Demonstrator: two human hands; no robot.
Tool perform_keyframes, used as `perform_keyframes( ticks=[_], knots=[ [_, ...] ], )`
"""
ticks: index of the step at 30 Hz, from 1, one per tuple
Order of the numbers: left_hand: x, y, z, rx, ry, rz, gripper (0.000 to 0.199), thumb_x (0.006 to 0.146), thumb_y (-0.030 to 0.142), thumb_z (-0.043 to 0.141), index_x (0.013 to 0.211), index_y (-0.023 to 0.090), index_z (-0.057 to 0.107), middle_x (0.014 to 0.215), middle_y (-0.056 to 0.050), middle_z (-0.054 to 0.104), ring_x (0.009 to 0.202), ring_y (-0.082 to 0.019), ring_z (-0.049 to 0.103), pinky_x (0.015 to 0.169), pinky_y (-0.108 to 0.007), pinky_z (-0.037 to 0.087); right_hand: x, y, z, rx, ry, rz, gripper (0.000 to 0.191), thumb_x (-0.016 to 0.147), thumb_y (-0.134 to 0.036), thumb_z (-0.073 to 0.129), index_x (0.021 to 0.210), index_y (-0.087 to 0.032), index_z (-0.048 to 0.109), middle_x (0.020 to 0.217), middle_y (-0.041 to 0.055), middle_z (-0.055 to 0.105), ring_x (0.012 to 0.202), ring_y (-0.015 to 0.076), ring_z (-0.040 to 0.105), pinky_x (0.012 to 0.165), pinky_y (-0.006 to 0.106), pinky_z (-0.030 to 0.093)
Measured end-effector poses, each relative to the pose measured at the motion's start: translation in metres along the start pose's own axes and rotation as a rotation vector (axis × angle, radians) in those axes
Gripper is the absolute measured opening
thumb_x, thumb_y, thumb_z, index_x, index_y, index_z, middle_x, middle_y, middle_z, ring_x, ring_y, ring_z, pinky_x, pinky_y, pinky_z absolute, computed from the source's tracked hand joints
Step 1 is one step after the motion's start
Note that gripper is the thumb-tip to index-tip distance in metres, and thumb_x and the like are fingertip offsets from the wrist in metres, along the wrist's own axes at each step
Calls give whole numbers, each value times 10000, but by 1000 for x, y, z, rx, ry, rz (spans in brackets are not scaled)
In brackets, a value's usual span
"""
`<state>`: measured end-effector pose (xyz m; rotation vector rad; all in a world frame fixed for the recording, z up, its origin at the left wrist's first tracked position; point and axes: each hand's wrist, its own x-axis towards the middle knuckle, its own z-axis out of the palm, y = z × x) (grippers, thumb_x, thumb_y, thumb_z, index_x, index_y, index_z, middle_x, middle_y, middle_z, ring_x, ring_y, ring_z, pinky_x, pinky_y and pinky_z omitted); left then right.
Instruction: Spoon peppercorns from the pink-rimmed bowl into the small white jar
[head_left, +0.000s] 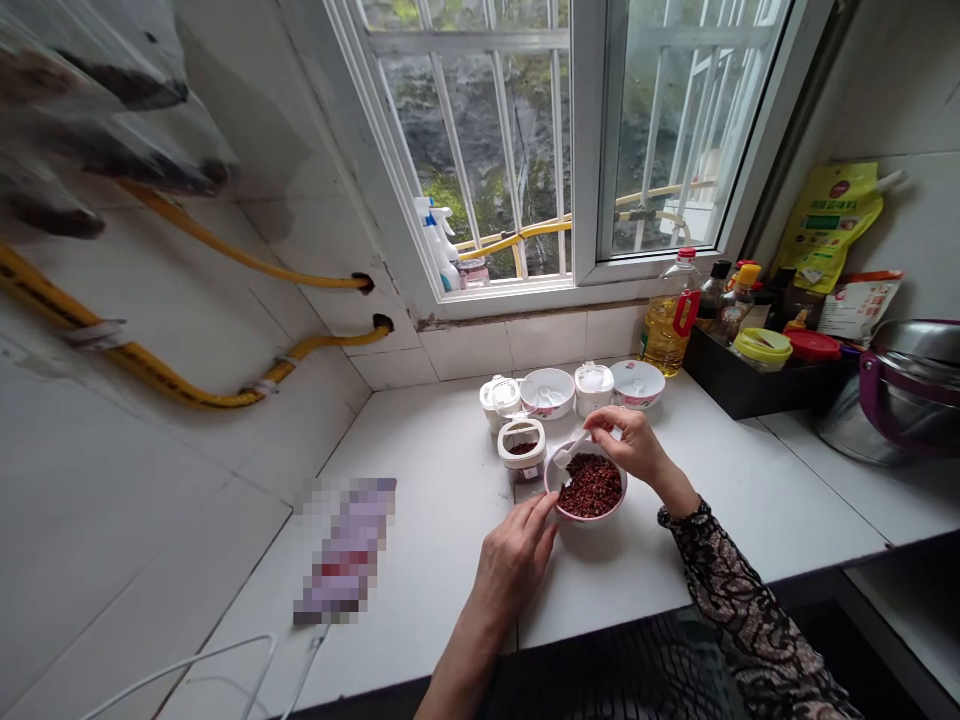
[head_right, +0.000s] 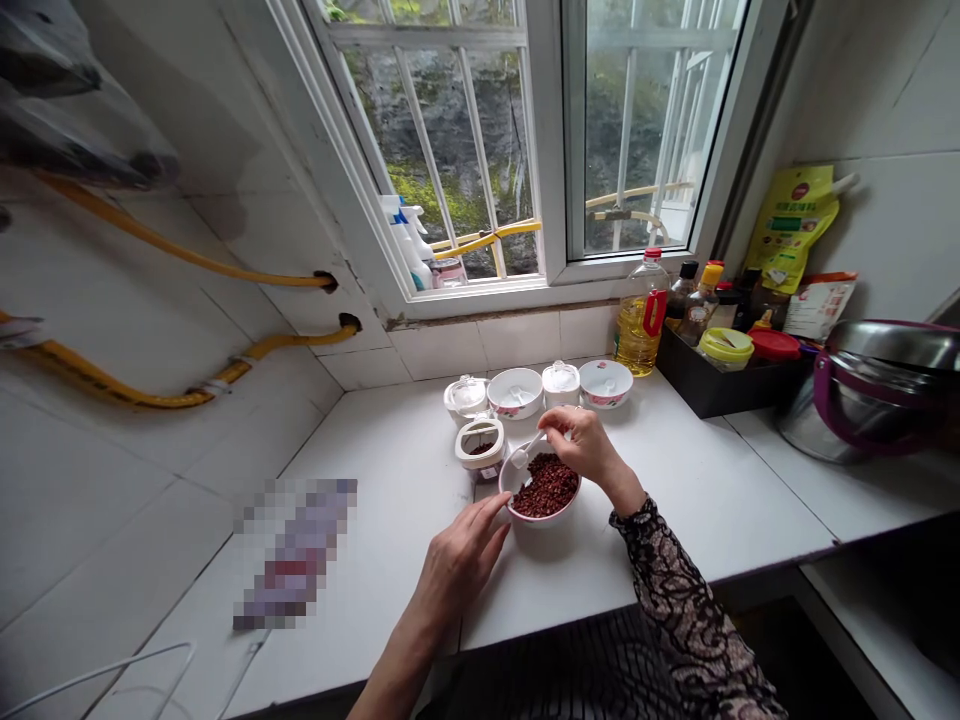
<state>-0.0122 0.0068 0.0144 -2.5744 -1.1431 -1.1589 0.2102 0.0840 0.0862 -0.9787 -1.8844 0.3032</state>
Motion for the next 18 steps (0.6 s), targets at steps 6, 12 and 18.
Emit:
perform_keyframes(
  ticks=[6,12,18],
  knots=[
    [1,0,-1,-4,6,-6,306,980,169,442,1281,186,501,1083,-93,700,960,-194,694,794,-282,583,-3,3,6,-146,-213,67,217,797,-52,544,803,-188,712,777,51,730,744,177,630,711,289,477],
    [1,0,-1,-17,3,-11,352,954,147,464,1301,202,495,1088,-88,702,963,-192,693,800,-285,583,-2,-1,9,-22,-302,210,245,742,-51,514,762,-177,723,712,24,719,674,151,629,683,255,465],
    [0,0,0,-21,-7,-8,351,957,150,460,1304,196,490,1106,-89,698,971,-194,690,798,-286,583,1,2,6,167,-263,466,196,678,-118,519,689,-173,707,528,-17,647,533,131,578,584,232,436]
  ],
)
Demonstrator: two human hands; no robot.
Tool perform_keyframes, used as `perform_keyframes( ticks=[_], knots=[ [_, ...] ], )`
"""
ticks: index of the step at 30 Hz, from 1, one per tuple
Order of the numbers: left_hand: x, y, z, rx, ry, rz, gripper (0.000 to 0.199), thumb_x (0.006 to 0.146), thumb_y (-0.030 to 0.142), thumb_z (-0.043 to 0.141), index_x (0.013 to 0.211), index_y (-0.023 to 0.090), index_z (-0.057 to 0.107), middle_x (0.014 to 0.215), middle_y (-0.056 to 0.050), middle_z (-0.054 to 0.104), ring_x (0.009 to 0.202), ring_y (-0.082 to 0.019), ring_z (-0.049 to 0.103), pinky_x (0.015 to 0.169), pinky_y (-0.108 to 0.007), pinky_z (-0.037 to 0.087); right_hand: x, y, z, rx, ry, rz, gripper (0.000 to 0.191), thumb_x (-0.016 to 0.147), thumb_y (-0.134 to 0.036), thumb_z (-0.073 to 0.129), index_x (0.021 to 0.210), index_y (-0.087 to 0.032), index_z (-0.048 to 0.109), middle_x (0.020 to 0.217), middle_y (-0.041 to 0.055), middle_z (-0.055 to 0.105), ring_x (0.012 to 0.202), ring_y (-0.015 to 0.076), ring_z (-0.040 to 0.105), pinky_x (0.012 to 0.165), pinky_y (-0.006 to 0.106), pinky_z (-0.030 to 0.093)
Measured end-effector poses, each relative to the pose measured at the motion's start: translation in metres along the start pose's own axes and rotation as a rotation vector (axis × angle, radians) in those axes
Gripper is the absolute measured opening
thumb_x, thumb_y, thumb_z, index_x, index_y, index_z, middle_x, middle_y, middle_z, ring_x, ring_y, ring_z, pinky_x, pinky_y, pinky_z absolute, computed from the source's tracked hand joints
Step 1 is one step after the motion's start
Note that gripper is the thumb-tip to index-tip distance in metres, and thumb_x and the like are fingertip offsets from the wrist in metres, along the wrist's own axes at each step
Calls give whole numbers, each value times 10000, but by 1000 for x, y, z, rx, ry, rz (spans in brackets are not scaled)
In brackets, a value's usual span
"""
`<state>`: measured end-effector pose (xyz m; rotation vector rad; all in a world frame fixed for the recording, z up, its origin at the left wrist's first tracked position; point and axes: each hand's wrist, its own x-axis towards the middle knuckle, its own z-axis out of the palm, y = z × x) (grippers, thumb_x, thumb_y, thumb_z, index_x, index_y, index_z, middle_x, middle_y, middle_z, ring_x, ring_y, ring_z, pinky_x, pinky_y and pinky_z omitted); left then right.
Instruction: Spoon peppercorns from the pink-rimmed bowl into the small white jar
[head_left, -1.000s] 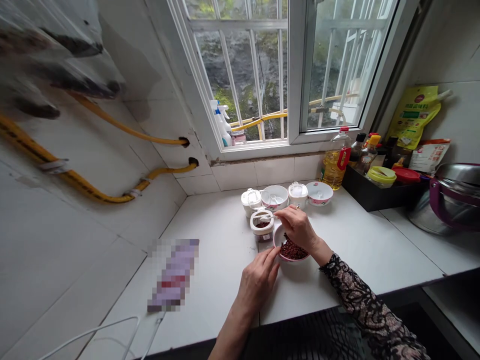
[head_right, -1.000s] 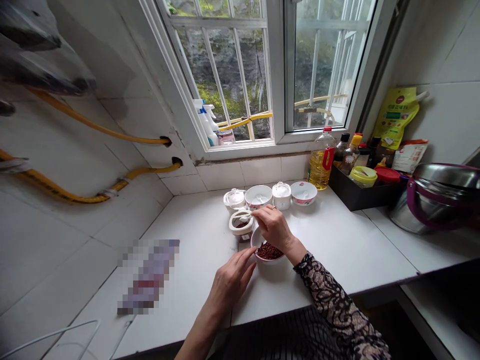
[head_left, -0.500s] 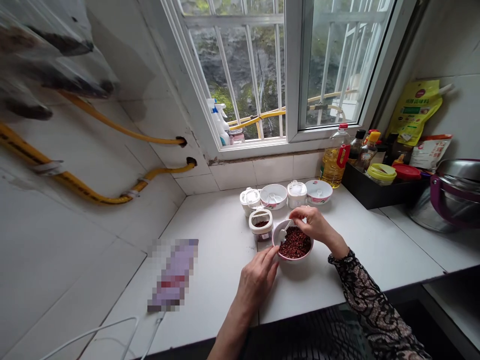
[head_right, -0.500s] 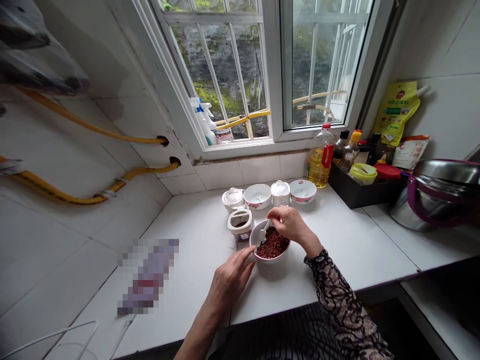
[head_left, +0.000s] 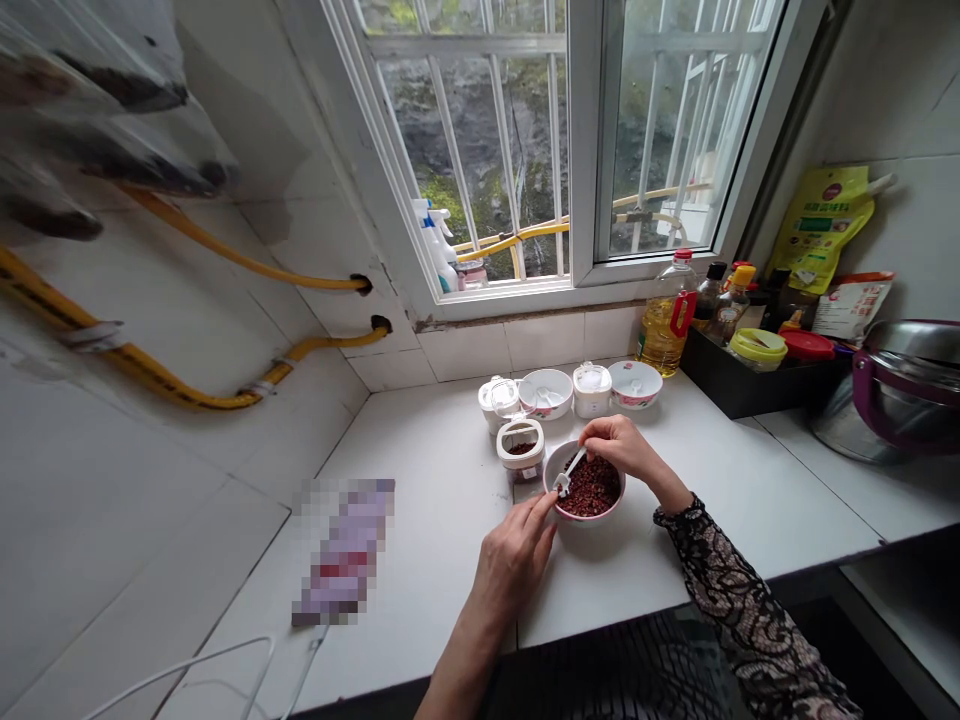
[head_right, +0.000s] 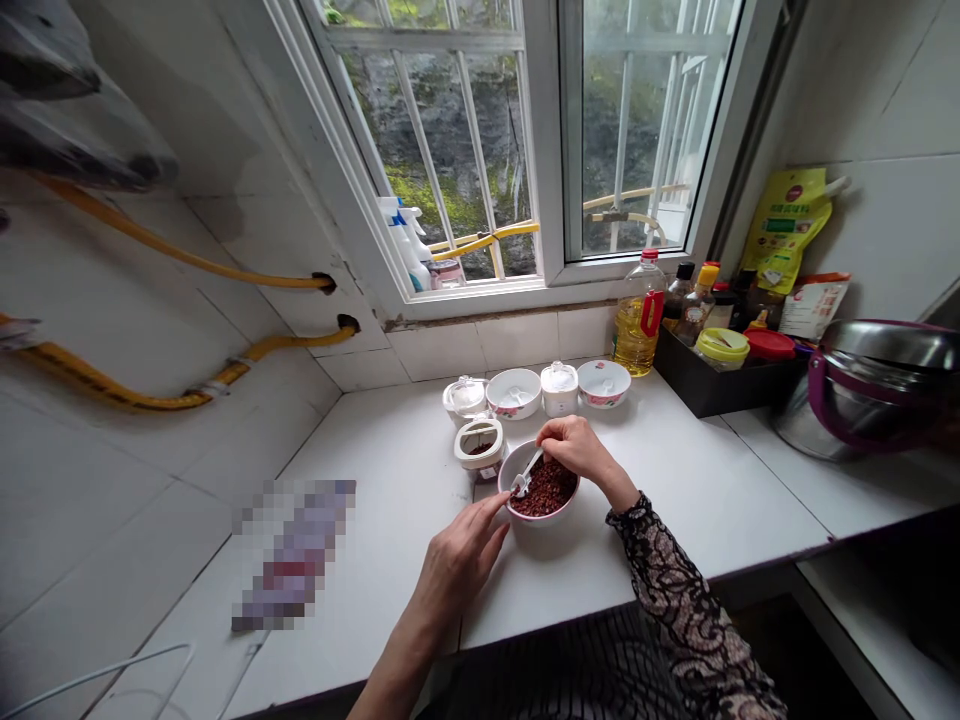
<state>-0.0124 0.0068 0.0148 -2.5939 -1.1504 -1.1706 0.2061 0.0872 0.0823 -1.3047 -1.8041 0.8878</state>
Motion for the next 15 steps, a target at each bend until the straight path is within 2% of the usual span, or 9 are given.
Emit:
perform_keyframes(
  ticks=[6,15],
  knots=[
    [0,0,0,6,5,5,327,967,156,452,1291,180,492,1088,-95,701,968,-201,689,792,-294,585,3,5,-3,132,62,53,154,647,-175,545,660,-175,698,513,-18,639,533,137,570,602,245,445],
    [0,-1,1,7,0,0,367,949,141,461,1311,196,482,1085,-89,703,979,-196,692,805,-288,585,7,4,-6,288,99,130,134,593,-183,552,600,-165,684,461,-16,614,486,119,533,523,229,409]
  ],
)
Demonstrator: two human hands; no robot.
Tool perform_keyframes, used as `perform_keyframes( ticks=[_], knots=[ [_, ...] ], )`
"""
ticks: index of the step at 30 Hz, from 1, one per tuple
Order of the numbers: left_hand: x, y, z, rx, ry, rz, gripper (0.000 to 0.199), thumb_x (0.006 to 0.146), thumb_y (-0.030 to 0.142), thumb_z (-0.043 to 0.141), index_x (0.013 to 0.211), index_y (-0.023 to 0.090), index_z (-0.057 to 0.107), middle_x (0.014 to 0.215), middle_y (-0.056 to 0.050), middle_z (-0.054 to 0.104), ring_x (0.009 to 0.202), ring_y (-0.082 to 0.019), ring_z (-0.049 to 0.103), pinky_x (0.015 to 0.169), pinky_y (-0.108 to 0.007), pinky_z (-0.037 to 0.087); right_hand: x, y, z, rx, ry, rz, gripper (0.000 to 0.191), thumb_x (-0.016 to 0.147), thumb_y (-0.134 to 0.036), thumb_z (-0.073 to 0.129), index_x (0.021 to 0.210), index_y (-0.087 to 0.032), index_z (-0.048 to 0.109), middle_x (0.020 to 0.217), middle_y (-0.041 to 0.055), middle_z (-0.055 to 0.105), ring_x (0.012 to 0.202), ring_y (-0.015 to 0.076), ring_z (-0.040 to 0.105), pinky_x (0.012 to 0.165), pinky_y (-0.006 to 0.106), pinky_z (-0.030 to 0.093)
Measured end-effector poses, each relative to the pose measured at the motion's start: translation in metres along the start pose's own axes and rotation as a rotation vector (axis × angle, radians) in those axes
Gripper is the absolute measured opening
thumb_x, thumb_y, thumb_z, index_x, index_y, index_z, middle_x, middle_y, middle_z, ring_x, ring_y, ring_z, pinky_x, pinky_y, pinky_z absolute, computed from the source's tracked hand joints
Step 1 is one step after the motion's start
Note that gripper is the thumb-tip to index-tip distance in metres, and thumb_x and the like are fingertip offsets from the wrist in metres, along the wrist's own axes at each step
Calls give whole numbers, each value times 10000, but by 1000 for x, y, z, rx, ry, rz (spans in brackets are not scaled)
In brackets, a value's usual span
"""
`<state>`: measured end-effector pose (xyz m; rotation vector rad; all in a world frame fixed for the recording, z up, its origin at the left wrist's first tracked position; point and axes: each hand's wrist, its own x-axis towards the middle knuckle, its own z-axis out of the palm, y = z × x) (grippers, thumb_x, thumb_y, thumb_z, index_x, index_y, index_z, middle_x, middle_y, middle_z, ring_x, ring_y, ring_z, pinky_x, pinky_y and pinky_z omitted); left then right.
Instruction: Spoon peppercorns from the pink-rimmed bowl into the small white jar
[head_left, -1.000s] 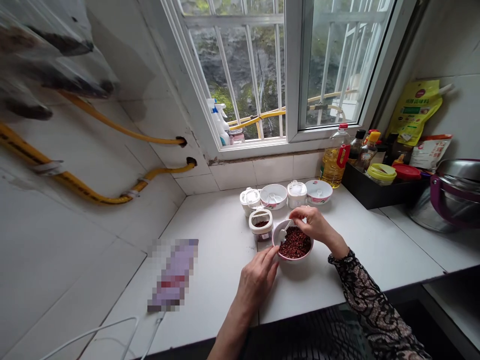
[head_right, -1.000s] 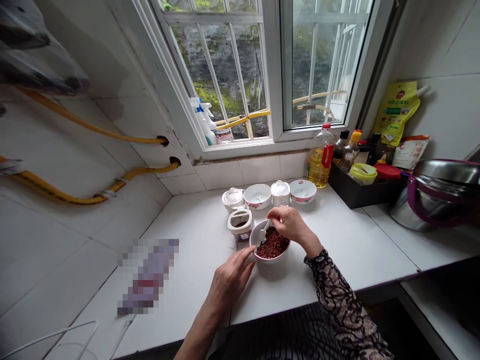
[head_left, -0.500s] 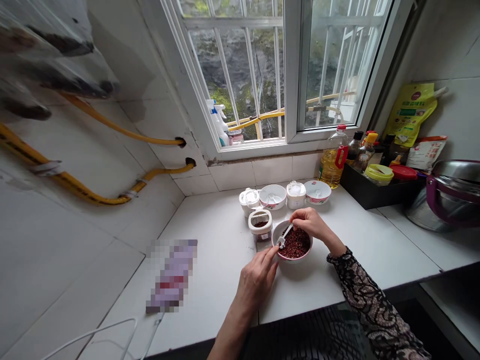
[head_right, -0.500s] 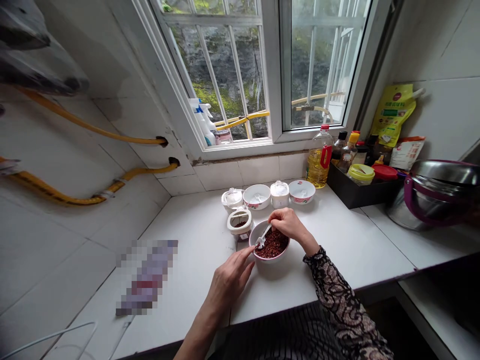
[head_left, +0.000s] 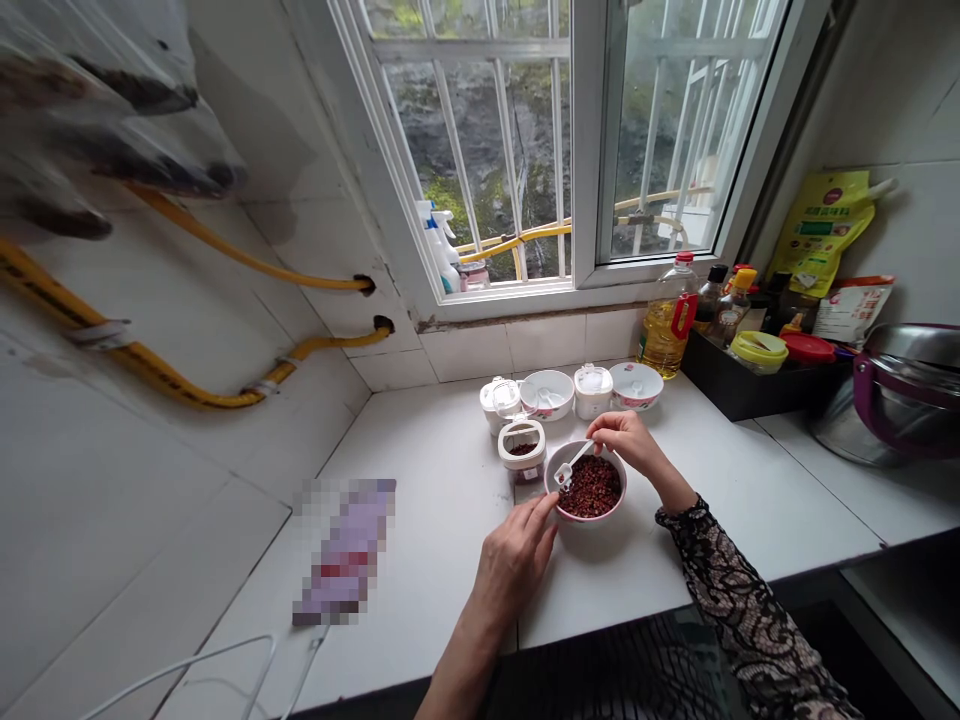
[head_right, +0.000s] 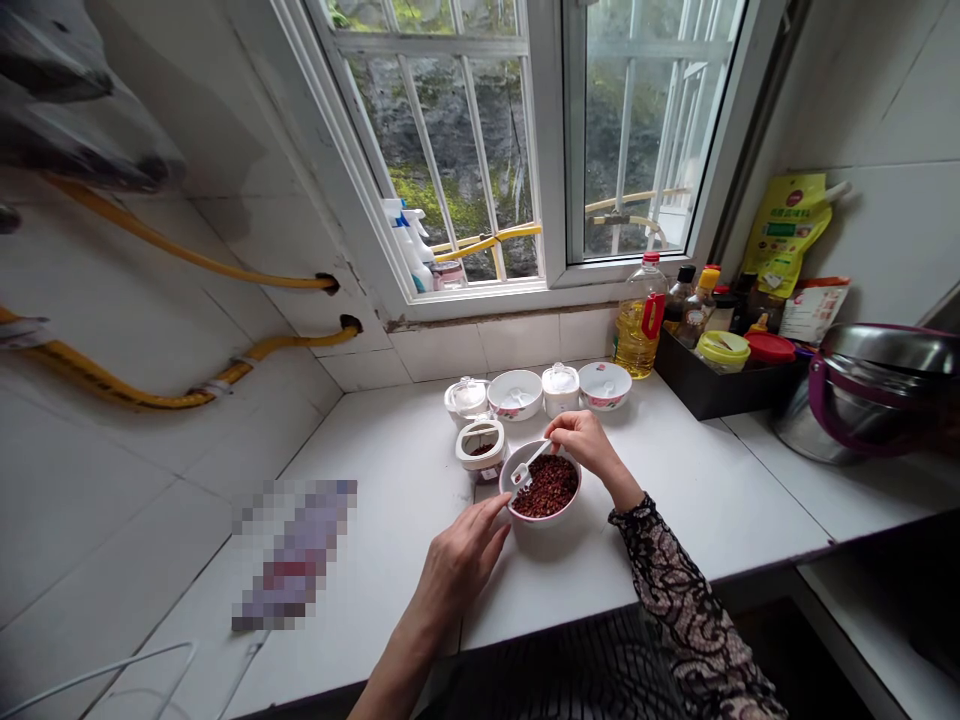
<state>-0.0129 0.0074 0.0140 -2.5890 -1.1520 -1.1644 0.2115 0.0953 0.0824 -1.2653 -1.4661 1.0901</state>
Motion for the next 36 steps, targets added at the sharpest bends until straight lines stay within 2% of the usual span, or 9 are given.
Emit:
perform_keyframes(
  ticks=[5,13,18,21,23,26,28,30,36],
  knots=[
    [0,1,0,-4,-8,-6,365,949,134,463,1309,193,480,1097,-95,701,982,-202,694,806,-298,590,2,-1,0,95,37,6,125,579,-207,564,603,-160,677,462,-9,610,459,109,495,479,229,374],
    [0,1,0,9,-3,4,344,963,137,450,1301,186,490,1084,-95,703,990,-197,692,821,-293,587,1,-9,22,121,250,-250,152,724,-295,603,753,-169,682,608,21,677,587,159,619,589,280,486],
    [1,1,-1,10,-10,4,337,967,140,448,1299,179,490,1075,-95,704,990,-198,692,829,-297,585,-8,-15,40,-117,333,-545,152,875,-259,557,895,-188,690,763,46,709,726,184,646,749,332,512],
    [1,1,0,9,-6,4,341,963,136,456,1299,181,490,1081,-93,704,993,-197,692,836,-293,582,-10,-14,45,-342,247,-735,184,919,-204,509,899,-199,691,804,64,723,765,196,639,813,367,497],
    [1,1,0,4,-4,2,349,958,130,461,1301,186,488,1087,-92,704,998,-196,691,840,-294,582,-11,-14,45,-431,181,-811,212,927,-177,482,895,-204,690,828,72,731,778,201,638,820,375,491],
    [1,1,-1,0,-7,-1,370,946,122,470,1308,191,483,1090,-90,705,997,-198,692,838,-298,584,-14,-16,38,-427,233,-805,201,918,-172,492,893,-208,688,805,61,726,760,198,637,804,372,495],
    [1,2,-1,0,-8,1,374,941,119,475,1308,188,483,1088,-92,706,994,-198,693,829,-295,587,-14,-17,29,-378,320,-742,171,894,-176,518,872,-205,685,759,50,711,739,196,629,770,358,501],
    [0,2,-1,-1,-9,2,374,939,120,478,1307,186,484,1087,-94,706,993,-199,693,824,-294,589,-13,-16,18,-335,335,-682,150,855,-172,535,844,-195,683,718,39,693,692,183,619,726,337,505],
    [0,1,0,0,-7,2,374,939,127,473,1307,193,483,1082,-92,707,981,-199,696,814,-296,591,-6,-2,-2,-457,51,-509,192,783,-109,534,790,-187,709,716,30,697,667,156,613,663,282,485]
  ],
)
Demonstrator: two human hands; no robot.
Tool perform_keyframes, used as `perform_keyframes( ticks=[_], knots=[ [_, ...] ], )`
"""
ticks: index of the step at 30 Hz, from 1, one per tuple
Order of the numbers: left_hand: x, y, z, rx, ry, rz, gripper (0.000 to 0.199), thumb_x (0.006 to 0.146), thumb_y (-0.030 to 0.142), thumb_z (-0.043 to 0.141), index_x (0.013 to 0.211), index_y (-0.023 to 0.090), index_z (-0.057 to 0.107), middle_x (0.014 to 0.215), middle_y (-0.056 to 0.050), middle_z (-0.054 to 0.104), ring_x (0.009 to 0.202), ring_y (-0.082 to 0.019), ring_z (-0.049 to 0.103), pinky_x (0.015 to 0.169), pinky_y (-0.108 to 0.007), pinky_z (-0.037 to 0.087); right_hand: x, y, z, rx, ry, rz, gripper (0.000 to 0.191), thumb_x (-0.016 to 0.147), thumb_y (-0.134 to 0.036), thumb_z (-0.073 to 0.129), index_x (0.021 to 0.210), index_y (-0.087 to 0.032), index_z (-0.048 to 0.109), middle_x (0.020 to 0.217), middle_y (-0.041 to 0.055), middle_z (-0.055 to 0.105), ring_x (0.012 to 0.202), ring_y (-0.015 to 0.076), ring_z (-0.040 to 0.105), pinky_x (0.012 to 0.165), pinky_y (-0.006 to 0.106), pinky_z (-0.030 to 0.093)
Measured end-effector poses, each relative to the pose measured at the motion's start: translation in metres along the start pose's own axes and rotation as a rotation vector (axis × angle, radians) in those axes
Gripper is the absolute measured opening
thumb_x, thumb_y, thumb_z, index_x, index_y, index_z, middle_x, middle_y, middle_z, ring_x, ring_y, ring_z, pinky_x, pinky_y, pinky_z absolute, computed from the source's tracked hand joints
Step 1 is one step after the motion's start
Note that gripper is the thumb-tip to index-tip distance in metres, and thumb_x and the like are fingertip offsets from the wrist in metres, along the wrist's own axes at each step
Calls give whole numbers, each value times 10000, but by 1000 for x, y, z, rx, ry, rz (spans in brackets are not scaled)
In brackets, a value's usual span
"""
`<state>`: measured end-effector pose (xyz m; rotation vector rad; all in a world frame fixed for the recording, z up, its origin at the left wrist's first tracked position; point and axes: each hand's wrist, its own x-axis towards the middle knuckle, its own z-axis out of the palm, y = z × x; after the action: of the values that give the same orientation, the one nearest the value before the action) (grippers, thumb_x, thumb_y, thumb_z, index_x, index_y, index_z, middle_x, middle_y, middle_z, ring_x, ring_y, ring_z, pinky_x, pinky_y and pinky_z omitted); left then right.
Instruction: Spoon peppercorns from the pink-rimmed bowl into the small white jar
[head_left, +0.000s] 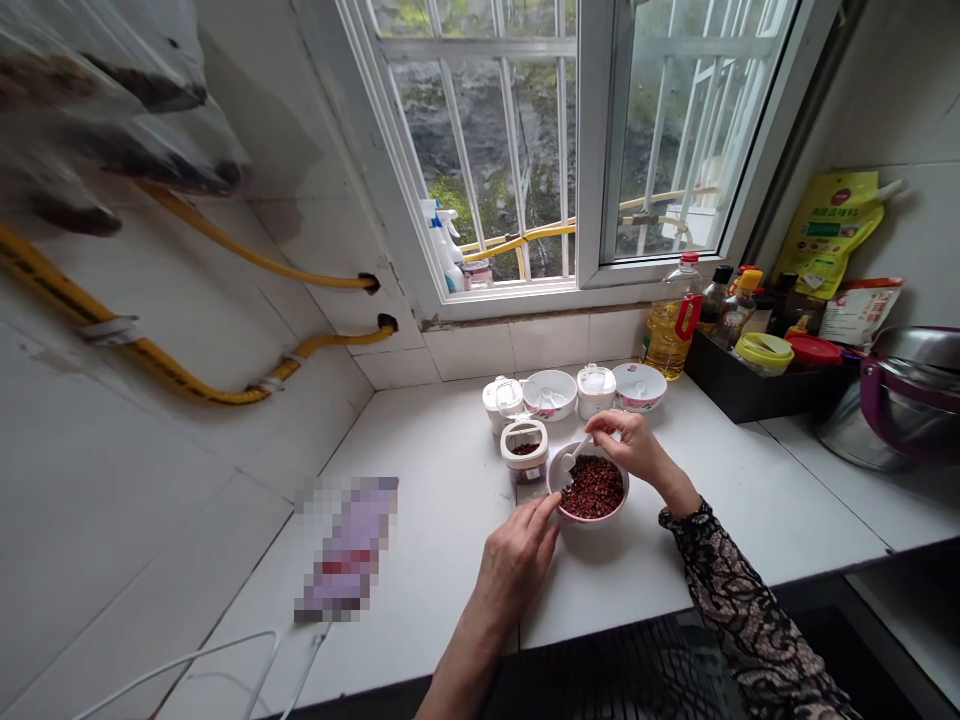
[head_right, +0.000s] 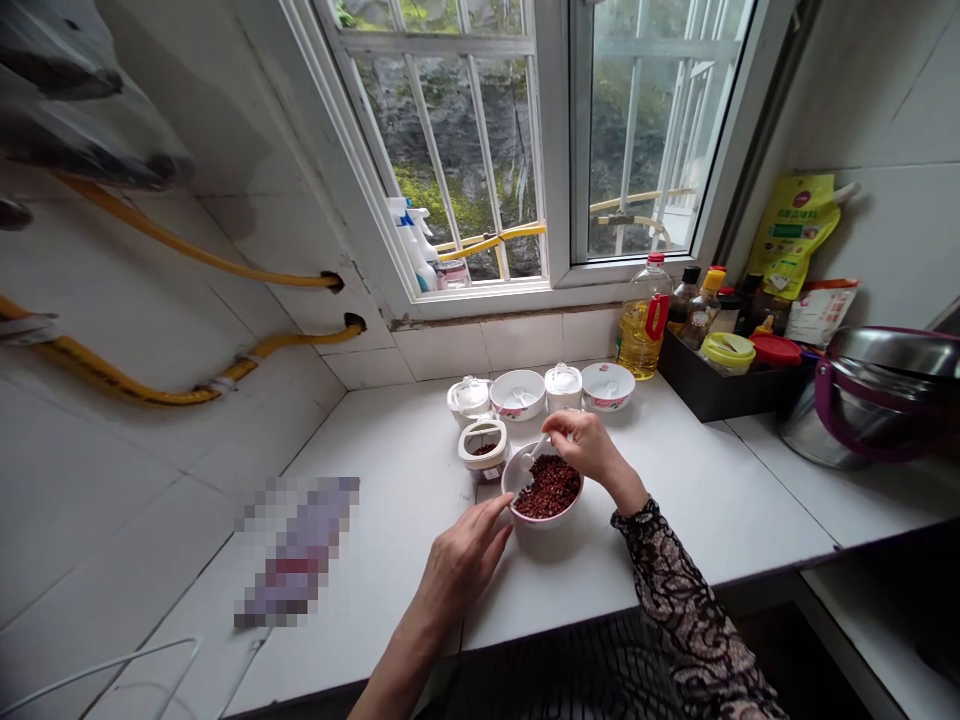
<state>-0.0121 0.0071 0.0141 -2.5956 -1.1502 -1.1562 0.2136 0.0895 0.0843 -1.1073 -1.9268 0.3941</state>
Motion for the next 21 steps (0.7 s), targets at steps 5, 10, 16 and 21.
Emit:
perform_keyframes(
  ticks=[5,10,16,21],
  knots=[
    [0,1,0,-2,1,-6,358,942,127,470,1295,186,485,1083,-95,706,975,-200,697,813,-296,589,-2,0,6,-117,-133,21,227,769,-62,542,789,-188,730,758,46,731,733,173,628,714,293,479],
    [0,1,-1,2,-7,-12,392,928,124,484,1312,204,479,1095,-87,705,981,-200,698,812,-295,588,-4,-6,10,37,-208,112,252,726,-54,514,750,-182,730,678,12,717,646,144,632,663,249,480],
    [0,1,-1,-6,-11,-16,406,925,121,485,1321,210,471,1114,-84,701,987,-196,696,815,-291,586,-1,-3,8,243,-192,330,194,673,-114,525,680,-171,710,513,-25,641,516,123,573,553,219,441],
    [0,1,-1,-5,-20,-12,387,939,122,465,1317,204,470,1103,-88,703,988,-197,694,818,-296,586,1,-2,4,340,-111,389,147,660,-173,545,657,-173,692,508,-24,628,518,132,569,577,242,449]
  ],
)
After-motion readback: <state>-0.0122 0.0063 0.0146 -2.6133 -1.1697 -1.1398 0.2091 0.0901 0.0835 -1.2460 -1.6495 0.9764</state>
